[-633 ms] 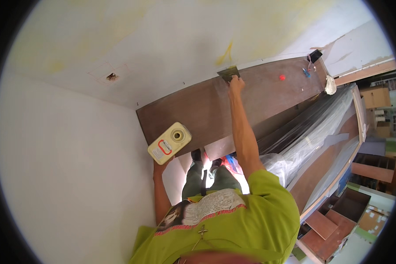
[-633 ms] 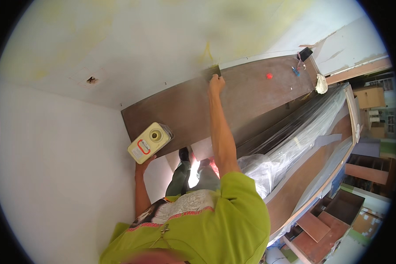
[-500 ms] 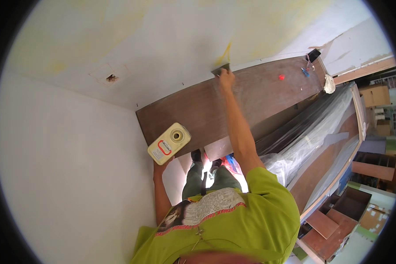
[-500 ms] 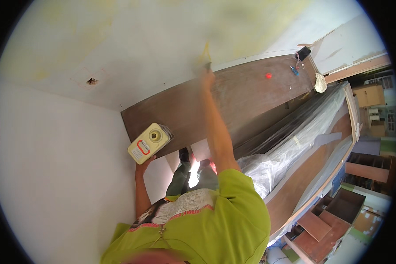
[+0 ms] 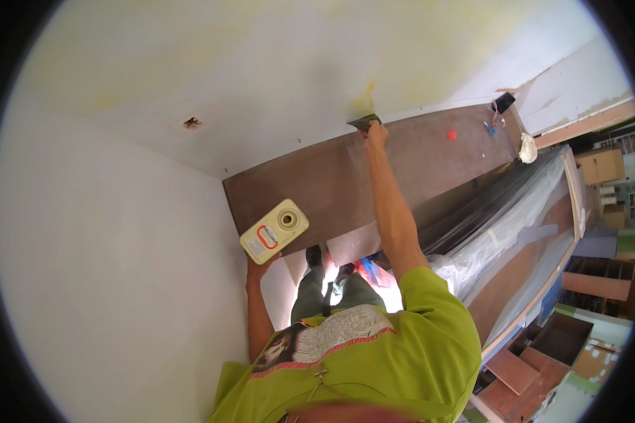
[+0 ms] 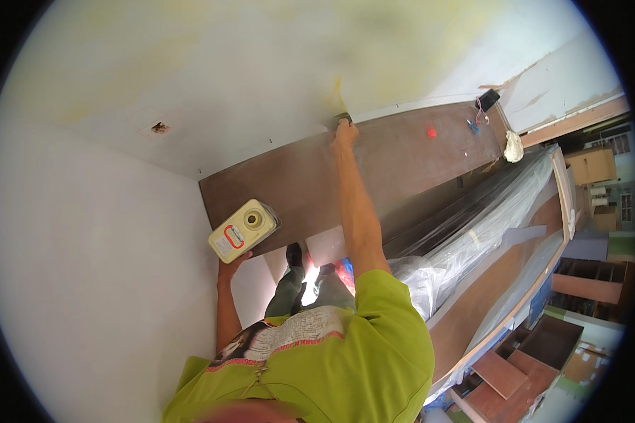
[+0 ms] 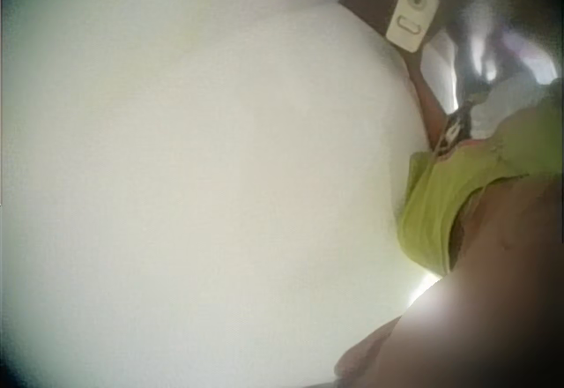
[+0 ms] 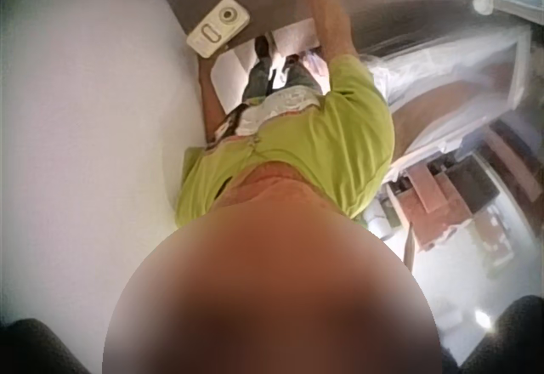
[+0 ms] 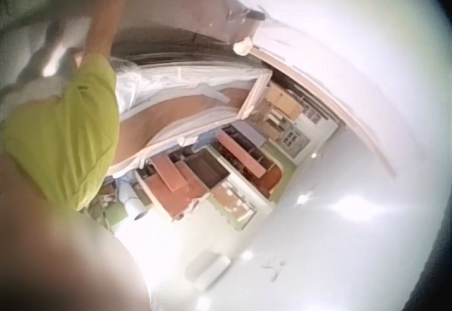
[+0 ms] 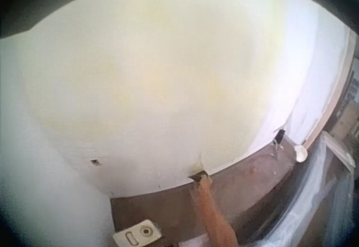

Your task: The person pours a yellowish liquid from a plastic bottle onto a putty knife and spreads it onto a white wall in repeated cycles. The person holds the bottle in one hand and the putty knife in the other, repeatedly applying the liquid to different spots on the wall.

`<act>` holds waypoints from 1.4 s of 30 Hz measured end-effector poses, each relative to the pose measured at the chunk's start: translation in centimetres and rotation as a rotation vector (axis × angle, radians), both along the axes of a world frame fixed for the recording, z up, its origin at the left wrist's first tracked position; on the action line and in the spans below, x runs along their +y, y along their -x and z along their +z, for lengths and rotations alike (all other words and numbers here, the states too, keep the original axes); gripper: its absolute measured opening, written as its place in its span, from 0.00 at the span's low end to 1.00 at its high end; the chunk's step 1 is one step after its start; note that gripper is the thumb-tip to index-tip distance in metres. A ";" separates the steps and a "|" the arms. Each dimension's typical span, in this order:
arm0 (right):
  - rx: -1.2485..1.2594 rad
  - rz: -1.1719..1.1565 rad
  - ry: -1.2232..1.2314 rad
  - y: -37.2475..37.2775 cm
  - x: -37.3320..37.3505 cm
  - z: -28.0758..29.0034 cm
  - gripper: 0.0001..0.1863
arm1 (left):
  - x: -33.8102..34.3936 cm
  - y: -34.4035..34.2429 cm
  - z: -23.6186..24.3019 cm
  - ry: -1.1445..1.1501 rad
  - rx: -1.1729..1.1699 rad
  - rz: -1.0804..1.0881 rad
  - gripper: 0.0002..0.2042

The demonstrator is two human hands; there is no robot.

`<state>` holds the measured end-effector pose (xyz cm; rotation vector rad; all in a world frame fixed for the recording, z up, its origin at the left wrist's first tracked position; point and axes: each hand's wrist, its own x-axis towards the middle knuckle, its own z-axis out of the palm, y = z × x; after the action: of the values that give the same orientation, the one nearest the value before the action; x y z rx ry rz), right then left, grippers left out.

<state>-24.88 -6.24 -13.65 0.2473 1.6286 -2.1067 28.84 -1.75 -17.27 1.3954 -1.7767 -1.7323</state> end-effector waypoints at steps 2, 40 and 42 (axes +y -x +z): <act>-0.003 -0.019 0.071 -0.2 -0.5 2.8 0.11 | -0.1 0.0 -0.4 0.043 0.053 0.004 0.32; 1.801 0.005 -0.571 -8.0 -0.4 8.6 0.32 | 0.2 -0.4 -2.0 0.114 0.100 0.018 0.30; 1.782 0.019 -0.551 -7.9 -0.5 5.0 0.32 | 0.4 -0.9 -2.5 0.116 0.093 0.021 0.30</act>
<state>-17.01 -6.77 -8.62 -1.9603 2.8859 -1.5507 29.70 -1.31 -19.73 1.2615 -1.7754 -1.6285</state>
